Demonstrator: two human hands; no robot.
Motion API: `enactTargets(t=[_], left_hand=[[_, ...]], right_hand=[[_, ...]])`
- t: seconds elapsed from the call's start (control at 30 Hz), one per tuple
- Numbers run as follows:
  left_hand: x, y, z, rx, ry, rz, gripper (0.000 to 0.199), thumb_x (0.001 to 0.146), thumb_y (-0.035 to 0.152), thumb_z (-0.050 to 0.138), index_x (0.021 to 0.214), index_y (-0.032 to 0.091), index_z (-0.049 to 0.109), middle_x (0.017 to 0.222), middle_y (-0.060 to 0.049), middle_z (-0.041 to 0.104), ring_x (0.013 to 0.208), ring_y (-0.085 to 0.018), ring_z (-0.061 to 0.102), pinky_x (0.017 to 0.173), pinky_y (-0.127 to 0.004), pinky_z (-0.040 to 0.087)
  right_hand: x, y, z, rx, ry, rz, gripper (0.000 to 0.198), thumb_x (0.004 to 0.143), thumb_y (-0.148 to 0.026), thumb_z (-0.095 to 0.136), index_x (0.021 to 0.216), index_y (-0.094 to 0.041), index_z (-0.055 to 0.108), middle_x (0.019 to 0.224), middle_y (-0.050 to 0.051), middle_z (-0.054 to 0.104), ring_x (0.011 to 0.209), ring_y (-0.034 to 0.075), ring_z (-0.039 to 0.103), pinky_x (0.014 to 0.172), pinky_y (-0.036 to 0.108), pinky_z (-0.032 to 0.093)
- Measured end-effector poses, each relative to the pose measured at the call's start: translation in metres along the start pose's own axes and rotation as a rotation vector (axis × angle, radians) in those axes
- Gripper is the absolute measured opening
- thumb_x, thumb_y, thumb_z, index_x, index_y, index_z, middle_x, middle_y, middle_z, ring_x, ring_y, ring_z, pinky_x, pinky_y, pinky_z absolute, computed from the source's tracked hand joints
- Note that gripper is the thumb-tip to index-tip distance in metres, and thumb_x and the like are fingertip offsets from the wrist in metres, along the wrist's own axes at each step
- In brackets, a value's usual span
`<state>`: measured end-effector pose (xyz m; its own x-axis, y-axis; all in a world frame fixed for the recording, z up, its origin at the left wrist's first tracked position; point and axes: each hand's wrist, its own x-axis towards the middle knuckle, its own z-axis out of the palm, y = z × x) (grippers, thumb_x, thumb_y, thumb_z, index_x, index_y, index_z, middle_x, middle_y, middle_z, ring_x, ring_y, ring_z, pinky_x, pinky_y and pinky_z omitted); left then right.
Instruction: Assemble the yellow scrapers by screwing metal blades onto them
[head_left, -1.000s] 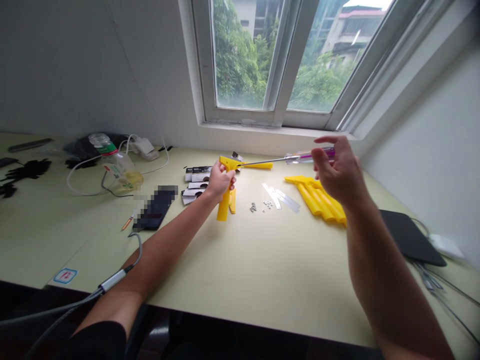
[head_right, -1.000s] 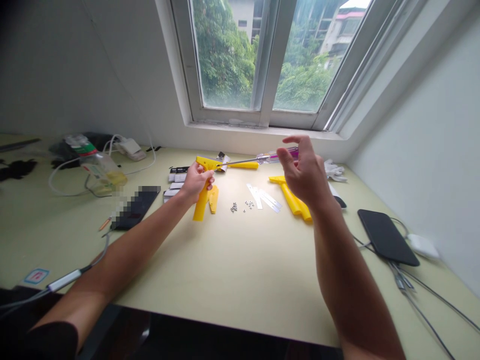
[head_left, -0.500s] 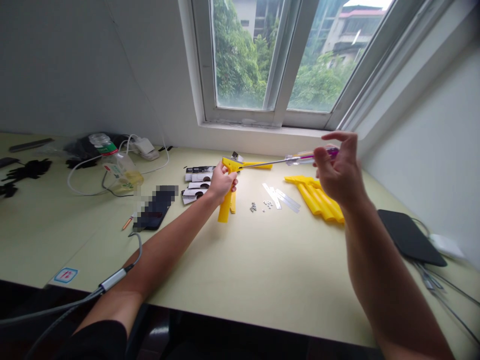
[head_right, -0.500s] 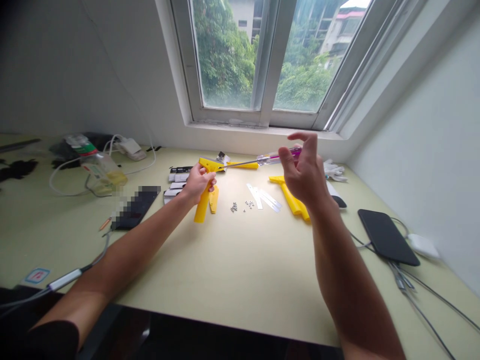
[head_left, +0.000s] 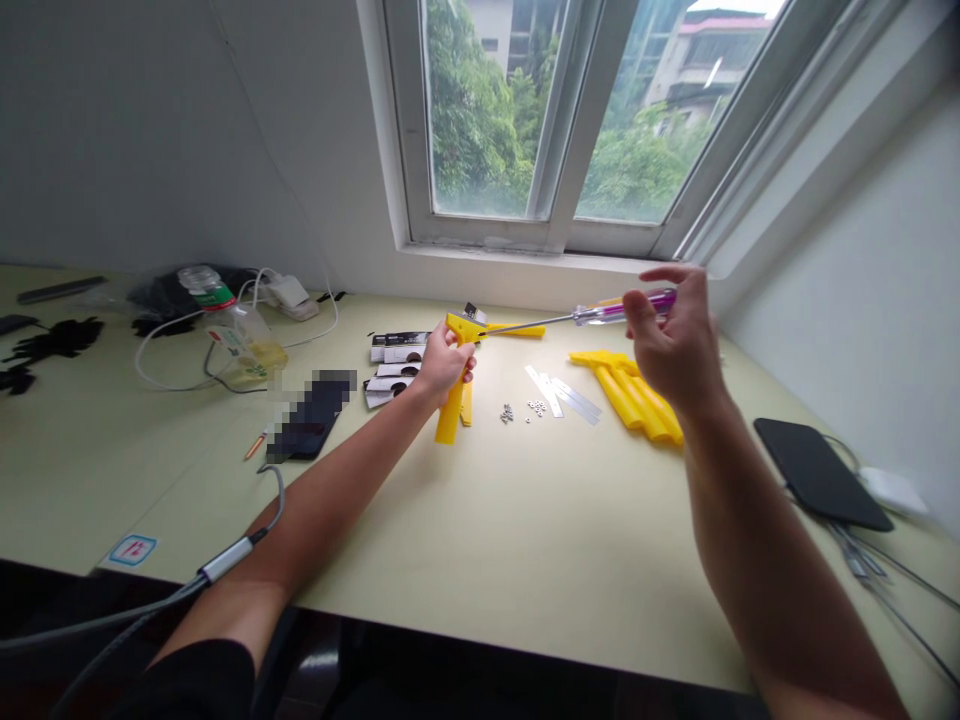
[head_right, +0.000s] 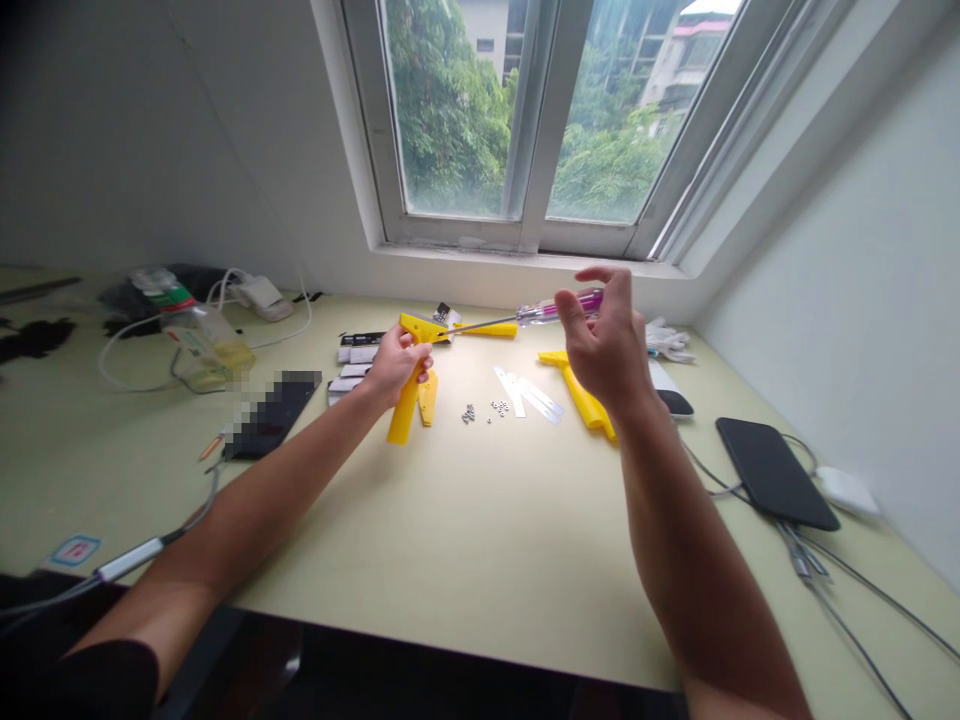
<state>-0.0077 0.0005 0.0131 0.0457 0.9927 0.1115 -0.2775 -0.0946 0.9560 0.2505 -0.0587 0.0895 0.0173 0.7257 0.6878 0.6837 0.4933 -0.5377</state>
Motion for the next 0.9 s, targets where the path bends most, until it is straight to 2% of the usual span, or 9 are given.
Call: enactTargets(t=[0.07,0.13,0.23,0.33,0.47,0.6,0.73,0.83,0.9], left_hand=[[0.0,-0.001,0.0,0.001,0.007,-0.005,0.035,0.064,0.011,0.063,0.091,0.021,0.044,0.082,0.004,0.048,0.046,-0.004,0.047,0.037,-0.018,0.03],[0.0,-0.001,0.0,-0.003,0.013,-0.015,0.036,0.062,0.01,0.063,0.091,0.022,0.044,0.083,0.005,0.048,0.046,-0.003,0.047,0.036,-0.018,0.03],[0.001,-0.001,0.0,-0.001,0.013,-0.015,0.036,0.062,0.009,0.062,0.09,0.022,0.044,0.085,0.005,0.048,0.046,-0.003,0.047,0.036,-0.018,0.031],[0.001,0.001,-0.001,0.003,0.024,-0.015,0.035,0.063,0.009,0.061,0.09,0.022,0.044,0.086,0.004,0.05,0.045,-0.003,0.047,0.035,-0.018,0.03],[0.001,0.004,-0.001,0.007,0.015,-0.017,0.034,0.064,0.008,0.06,0.09,0.021,0.044,0.086,0.003,0.051,0.045,-0.003,0.047,0.036,-0.018,0.031],[0.001,0.004,0.0,0.0,0.019,-0.019,0.034,0.064,0.007,0.06,0.091,0.021,0.043,0.085,0.004,0.051,0.045,-0.003,0.046,0.036,-0.018,0.03],[0.002,0.003,-0.001,0.0,0.023,-0.022,0.035,0.063,0.007,0.061,0.09,0.021,0.043,0.083,0.004,0.051,0.045,-0.003,0.046,0.037,-0.018,0.03],[0.002,0.003,-0.002,-0.007,0.025,-0.026,0.036,0.063,0.008,0.061,0.091,0.022,0.044,0.083,0.004,0.051,0.045,-0.003,0.046,0.037,-0.018,0.03],[0.001,0.004,-0.002,-0.009,0.016,-0.026,0.036,0.063,0.008,0.061,0.091,0.022,0.044,0.084,0.004,0.05,0.045,-0.004,0.046,0.037,-0.018,0.03]], right_hand=[[0.0,0.0,0.001,0.041,-0.049,0.02,0.055,0.088,-0.045,0.059,0.137,-0.03,0.039,0.111,0.009,0.064,0.065,0.018,0.065,0.055,0.034,0.055],[0.001,0.0,0.001,0.047,-0.081,0.022,0.055,0.087,-0.046,0.061,0.136,-0.03,0.041,0.106,0.008,0.065,0.064,0.018,0.065,0.055,0.034,0.055],[0.001,0.0,0.001,-0.037,0.003,0.028,0.044,0.088,-0.047,0.058,0.126,-0.027,0.051,0.091,0.005,0.066,0.064,0.019,0.065,0.057,0.034,0.055],[0.002,0.004,0.001,0.012,-0.068,0.009,0.051,0.087,-0.046,0.061,0.132,-0.028,0.046,0.1,0.006,0.066,0.065,0.018,0.066,0.058,0.035,0.055],[0.002,0.008,0.0,-0.064,-0.009,0.076,0.041,0.087,-0.047,0.059,0.122,-0.027,0.052,0.083,0.004,0.065,0.063,0.019,0.064,0.059,0.036,0.055],[0.002,0.009,-0.002,0.051,-0.138,0.085,0.051,0.086,-0.045,0.061,0.13,-0.029,0.043,0.093,0.005,0.066,0.066,0.019,0.066,0.06,0.036,0.056],[0.003,0.013,0.0,-0.072,-0.026,0.09,0.036,0.087,-0.047,0.059,0.115,-0.025,0.053,0.08,0.004,0.064,0.062,0.02,0.064,0.058,0.036,0.055],[0.004,0.016,0.002,-0.022,-0.095,0.044,0.045,0.084,-0.044,0.064,0.122,-0.026,0.049,0.09,0.005,0.065,0.064,0.019,0.065,0.056,0.035,0.055],[0.004,0.018,0.001,-0.052,-0.057,0.026,0.04,0.084,-0.045,0.063,0.117,-0.025,0.052,0.088,0.005,0.065,0.064,0.019,0.065,0.057,0.034,0.055]])
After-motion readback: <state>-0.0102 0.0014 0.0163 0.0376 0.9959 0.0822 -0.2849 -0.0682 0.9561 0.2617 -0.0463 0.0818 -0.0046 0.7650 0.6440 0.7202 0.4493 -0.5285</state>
